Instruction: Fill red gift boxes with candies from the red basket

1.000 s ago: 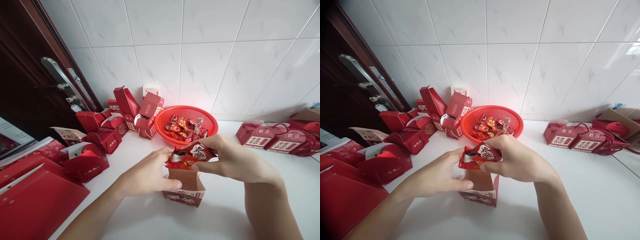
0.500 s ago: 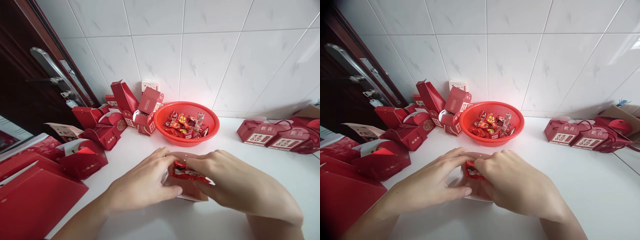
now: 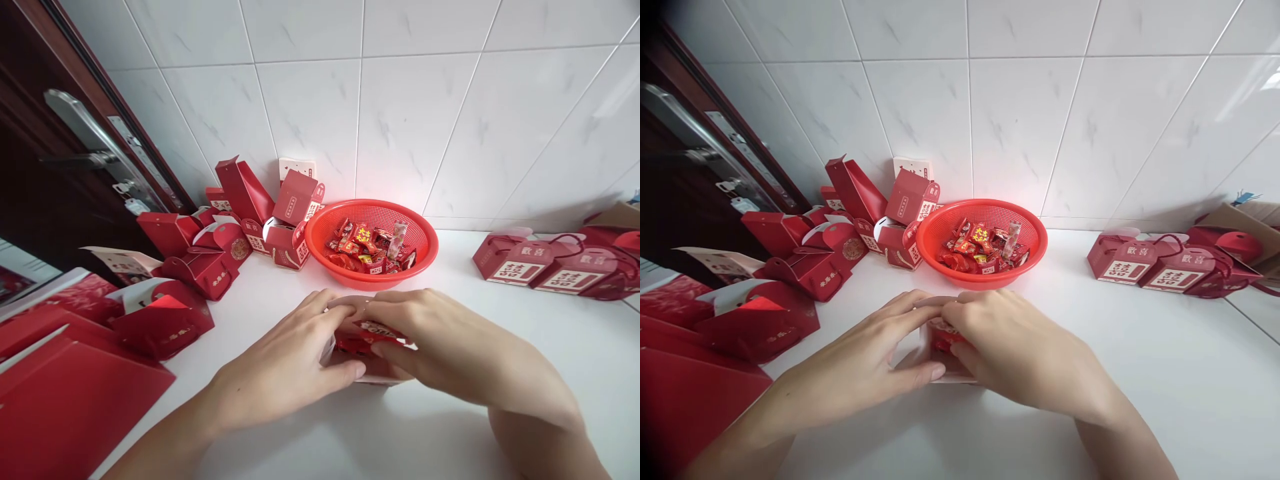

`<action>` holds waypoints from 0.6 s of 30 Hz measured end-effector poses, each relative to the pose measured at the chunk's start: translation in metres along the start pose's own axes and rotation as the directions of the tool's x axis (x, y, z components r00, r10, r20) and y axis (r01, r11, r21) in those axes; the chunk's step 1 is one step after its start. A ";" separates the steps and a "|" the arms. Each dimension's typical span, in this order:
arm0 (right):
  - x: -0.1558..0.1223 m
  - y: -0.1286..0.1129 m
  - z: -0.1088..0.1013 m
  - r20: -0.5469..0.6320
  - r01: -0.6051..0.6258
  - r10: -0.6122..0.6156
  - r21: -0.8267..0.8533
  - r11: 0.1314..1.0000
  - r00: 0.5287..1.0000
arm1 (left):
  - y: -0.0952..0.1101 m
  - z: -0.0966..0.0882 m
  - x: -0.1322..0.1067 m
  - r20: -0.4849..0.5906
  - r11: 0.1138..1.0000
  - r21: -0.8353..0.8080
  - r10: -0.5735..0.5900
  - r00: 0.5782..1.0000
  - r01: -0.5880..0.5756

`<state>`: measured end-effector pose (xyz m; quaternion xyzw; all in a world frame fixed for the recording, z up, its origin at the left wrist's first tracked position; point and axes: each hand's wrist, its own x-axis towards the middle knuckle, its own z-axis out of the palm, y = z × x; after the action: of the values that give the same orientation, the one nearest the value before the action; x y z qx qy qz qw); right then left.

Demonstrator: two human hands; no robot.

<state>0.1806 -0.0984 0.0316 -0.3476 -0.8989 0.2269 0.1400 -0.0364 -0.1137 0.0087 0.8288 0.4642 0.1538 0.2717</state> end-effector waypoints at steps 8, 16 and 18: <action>0.000 0.005 -0.017 -0.117 -0.082 0.105 0.186 0.979 0.988 | -0.001 -0.001 0.007 0.040 1.000 -0.027 -0.013 0.999 0.014; -0.003 0.004 -0.007 -0.020 -0.020 0.022 0.070 0.997 1.000 | 0.003 0.000 -0.001 0.041 1.000 -0.027 -0.015 0.999 0.016; -0.005 0.002 0.000 -0.021 -0.025 0.025 -0.006 1.000 0.999 | 0.004 0.001 -0.002 0.043 0.999 -0.034 0.004 0.999 -0.002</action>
<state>0.1856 -0.1005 0.0303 -0.3616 -0.8937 0.2221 0.1457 -0.0343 -0.1168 0.0105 0.8279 0.4544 0.1443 0.2954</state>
